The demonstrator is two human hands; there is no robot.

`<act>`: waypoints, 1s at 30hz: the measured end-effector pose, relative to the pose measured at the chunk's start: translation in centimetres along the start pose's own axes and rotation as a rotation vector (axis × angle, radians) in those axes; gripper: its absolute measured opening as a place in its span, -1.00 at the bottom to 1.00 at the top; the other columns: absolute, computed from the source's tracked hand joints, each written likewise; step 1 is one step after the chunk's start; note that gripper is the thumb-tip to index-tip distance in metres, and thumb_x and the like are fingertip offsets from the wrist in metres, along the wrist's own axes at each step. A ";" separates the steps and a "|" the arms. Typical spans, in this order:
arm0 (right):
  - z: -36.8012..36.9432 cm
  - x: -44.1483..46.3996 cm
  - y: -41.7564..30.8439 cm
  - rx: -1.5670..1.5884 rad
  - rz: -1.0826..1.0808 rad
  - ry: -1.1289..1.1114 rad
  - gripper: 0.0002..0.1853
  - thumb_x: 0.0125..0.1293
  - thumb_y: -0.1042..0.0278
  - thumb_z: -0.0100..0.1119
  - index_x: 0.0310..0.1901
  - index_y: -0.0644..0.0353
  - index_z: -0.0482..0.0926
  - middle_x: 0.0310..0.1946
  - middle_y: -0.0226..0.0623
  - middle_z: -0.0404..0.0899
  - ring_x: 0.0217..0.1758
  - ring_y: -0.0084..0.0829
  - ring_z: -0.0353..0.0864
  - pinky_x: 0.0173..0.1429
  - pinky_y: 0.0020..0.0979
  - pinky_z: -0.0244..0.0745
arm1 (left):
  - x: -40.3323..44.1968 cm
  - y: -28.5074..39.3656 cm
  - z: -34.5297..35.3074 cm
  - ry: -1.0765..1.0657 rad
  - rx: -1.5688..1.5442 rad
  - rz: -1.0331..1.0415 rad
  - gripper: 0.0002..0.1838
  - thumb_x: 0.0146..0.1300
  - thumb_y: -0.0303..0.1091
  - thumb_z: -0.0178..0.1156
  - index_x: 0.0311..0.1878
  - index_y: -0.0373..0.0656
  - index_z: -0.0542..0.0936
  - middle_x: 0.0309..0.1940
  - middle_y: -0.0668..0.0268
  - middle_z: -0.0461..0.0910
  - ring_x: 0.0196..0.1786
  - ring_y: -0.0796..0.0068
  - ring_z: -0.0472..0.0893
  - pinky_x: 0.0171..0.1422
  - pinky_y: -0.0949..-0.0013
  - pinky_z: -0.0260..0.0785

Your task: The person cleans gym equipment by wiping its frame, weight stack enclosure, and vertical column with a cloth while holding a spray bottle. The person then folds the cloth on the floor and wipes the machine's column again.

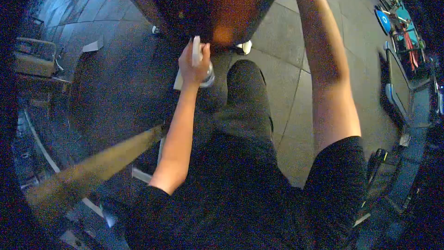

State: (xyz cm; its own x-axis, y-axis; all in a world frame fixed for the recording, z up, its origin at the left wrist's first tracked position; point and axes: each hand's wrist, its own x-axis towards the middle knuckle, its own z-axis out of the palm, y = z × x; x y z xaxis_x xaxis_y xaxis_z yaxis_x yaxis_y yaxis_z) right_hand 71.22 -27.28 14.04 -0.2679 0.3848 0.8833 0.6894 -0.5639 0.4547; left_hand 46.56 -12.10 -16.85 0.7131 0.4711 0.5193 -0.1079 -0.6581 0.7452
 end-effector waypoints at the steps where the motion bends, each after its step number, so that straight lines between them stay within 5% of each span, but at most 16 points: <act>1: 0.7 -0.7 -0.8 0.004 -0.009 0.006 -0.35 0.42 0.23 0.21 0.49 0.28 0.37 0.62 -0.02 0.19 0.75 0.03 -0.03 0.74 0.16 -0.18 | -0.6 0.0 -1.0 0.013 -0.082 -0.084 -0.76 0.33 -0.18 0.41 -0.16 -0.14 0.68 -0.29 0.19 0.74 -0.23 0.12 0.77 -0.12 0.14 0.61; 4: 5.0 -7.0 -3.8 -0.039 0.071 0.201 -0.33 0.41 0.26 0.21 0.52 0.27 0.35 0.61 0.01 0.21 0.71 0.07 0.06 0.73 0.20 -0.18 | -1.5 -3.0 -2.8 -0.005 0.023 -0.070 -0.82 0.34 -0.26 0.41 -0.16 -0.15 0.69 -0.30 0.18 0.73 -0.27 0.12 0.76 -0.17 0.14 0.59; 7: 11.5 -21.1 -8.1 -0.009 0.236 0.234 -0.29 0.51 -0.23 -0.11 0.59 -0.11 0.32 0.70 -0.32 0.08 0.77 -0.14 -0.09 0.73 0.23 -0.28 | -1.8 -3.4 -4.7 -0.013 0.051 -0.068 -0.87 0.33 -0.36 0.39 -0.15 -0.18 0.69 -0.28 0.18 0.72 -0.27 0.19 0.74 -0.17 0.22 0.56; 8: 8.7 -24.2 -11.8 -0.030 0.106 -0.131 -0.18 0.52 -0.28 -0.22 0.62 0.12 0.25 0.69 -0.11 0.06 0.77 -0.04 -0.12 0.73 0.19 -0.43 | -2.2 -2.8 -5.1 -0.011 -0.026 -0.171 -0.89 0.34 -0.41 0.38 -0.15 -0.20 0.68 -0.31 0.21 0.70 -0.30 0.28 0.72 -0.18 0.27 0.55; 9: 12.0 -31.9 -18.8 -0.096 0.296 -1.050 -0.40 0.42 -0.14 0.02 0.49 -0.36 0.45 0.60 -0.27 0.30 0.67 0.00 0.19 0.68 0.45 -0.42 | -2.8 -2.9 -5.3 -0.005 -0.026 -0.132 -0.91 0.35 -0.44 0.36 -0.15 -0.21 0.67 -0.33 0.23 0.69 -0.31 0.36 0.71 -0.20 0.33 0.53; 10: 10.1 -39.7 -21.1 -0.266 -0.024 -0.942 -0.28 0.54 -0.08 -0.11 0.63 0.06 0.22 0.65 0.02 0.12 0.74 0.15 -0.08 0.74 0.18 -0.34 | -3.8 -2.8 -5.6 -0.028 -0.065 -0.213 -0.92 0.36 -0.46 0.35 -0.15 -0.22 0.66 -0.34 0.26 0.69 -0.32 0.43 0.71 -0.22 0.36 0.53; 11: 11.6 -48.8 -23.9 0.168 -0.081 -0.640 -0.31 0.55 0.03 -0.11 0.66 0.01 0.16 0.67 -0.08 0.10 0.74 0.05 -0.03 0.74 0.16 -0.20 | -4.6 -2.1 -6.2 -0.064 -0.045 -0.218 -0.92 0.37 -0.47 0.34 -0.13 -0.24 0.65 -0.35 0.27 0.68 -0.34 0.50 0.70 -0.22 0.39 0.54; 13: 9.5 -51.7 -27.5 0.069 -0.462 -0.844 -0.33 0.59 0.12 -0.17 0.68 -0.03 0.07 0.70 -0.23 0.06 0.72 -0.09 0.08 0.71 0.12 -0.04 | -7.3 -2.5 -7.1 -0.098 -0.122 -0.223 -0.90 0.35 -0.52 0.33 -0.13 -0.31 0.64 -0.33 0.24 0.69 -0.35 0.51 0.71 -0.24 0.39 0.56; 17: 6.4 -51.5 -29.9 0.781 0.125 -1.297 -0.35 0.62 0.17 -0.26 0.69 -0.07 0.03 0.71 -0.37 0.04 0.67 -0.20 0.22 0.70 0.12 0.03 | -8.8 -0.2 -9.4 -0.168 -0.146 -0.322 -0.90 0.32 -0.55 0.34 -0.13 -0.32 0.65 -0.30 0.21 0.72 -0.36 0.47 0.74 -0.25 0.39 0.56; 19: 7.2 -50.1 -28.5 -0.386 -0.832 -0.651 -0.33 0.62 0.12 -0.25 0.70 -0.17 -0.02 0.71 -0.39 0.04 0.63 -0.16 0.30 0.70 0.08 0.08 | -8.8 0.1 -9.8 -0.176 -0.153 -0.312 -0.89 0.31 -0.55 0.34 -0.13 -0.32 0.65 -0.30 0.21 0.72 -0.36 0.45 0.74 -0.24 0.39 0.57; 20: 7.9 -50.6 -27.5 -0.454 -0.794 -0.526 -0.30 0.61 0.00 -0.17 0.70 -0.23 -0.03 0.69 -0.35 0.10 0.61 -0.12 0.33 0.68 0.04 0.15 | -8.9 -0.3 -9.7 -0.163 -0.126 -0.304 -0.89 0.31 -0.55 0.34 -0.13 -0.32 0.65 -0.30 0.21 0.72 -0.37 0.44 0.74 -0.24 0.39 0.56; 22: 7.3 -36.1 -22.7 0.740 0.226 -1.717 -0.24 0.58 -0.12 -0.07 0.70 -0.25 -0.06 0.67 -0.25 0.13 0.62 -0.11 0.31 0.65 0.00 0.23 | -8.5 -1.2 -9.3 -0.125 -0.084 -0.250 -0.88 0.30 -0.53 0.36 -0.13 -0.31 0.66 -0.31 0.22 0.71 -0.36 0.44 0.74 -0.23 0.39 0.56; 23: 4.4 -26.4 -22.7 0.343 0.053 -1.528 -0.27 0.58 -0.17 -0.04 0.66 -0.16 0.09 0.56 -0.09 0.33 0.48 -0.08 0.51 0.44 0.04 0.51 | -8.3 -1.4 -9.2 -0.125 -0.086 -0.261 -0.88 0.30 -0.53 0.36 -0.13 -0.31 0.66 -0.31 0.22 0.71 -0.36 0.44 0.74 -0.23 0.39 0.56; 24: 5.5 -22.8 -18.8 0.236 0.268 -1.634 -0.38 0.53 -0.19 0.03 0.48 -0.04 0.42 0.28 -0.02 0.61 0.18 -0.05 0.72 0.12 0.04 0.70 | -8.0 -1.6 -8.9 -0.124 -0.083 -0.256 -0.88 0.31 -0.54 0.36 -0.13 -0.30 0.65 -0.31 0.22 0.72 -0.36 0.45 0.74 -0.23 0.39 0.56; 25: 6.8 -25.6 -13.3 -0.044 0.141 -1.282 -0.49 0.49 -0.14 0.12 0.23 0.07 0.61 0.02 -0.08 0.72 -0.10 -0.12 0.78 -0.16 0.01 0.72 | -7.9 -1.8 -8.7 -0.126 -0.077 -0.255 -0.89 0.31 -0.54 0.36 -0.14 -0.29 0.65 -0.31 0.23 0.72 -0.35 0.46 0.74 -0.23 0.40 0.56; 30: 7.0 -14.5 -7.7 -0.227 -0.012 -0.261 -0.57 0.51 -0.03 0.08 0.20 0.06 0.62 -0.01 -0.10 0.72 -0.11 -0.06 0.75 -0.11 0.05 0.67 | -7.6 -2.6 -8.0 -0.204 -0.138 -0.319 -0.88 0.33 -0.54 0.36 -0.18 -0.29 0.58 -0.19 0.21 0.73 -0.34 0.46 0.75 -0.23 0.41 0.58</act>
State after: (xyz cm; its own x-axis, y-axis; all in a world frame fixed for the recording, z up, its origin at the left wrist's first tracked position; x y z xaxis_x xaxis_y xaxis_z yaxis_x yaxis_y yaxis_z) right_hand 74.47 -23.41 -3.07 -0.0741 0.5499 0.8319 0.5116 -0.6951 0.5051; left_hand 35.90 -9.27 -19.32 0.8471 0.5037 0.1694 0.0588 -0.4057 0.9121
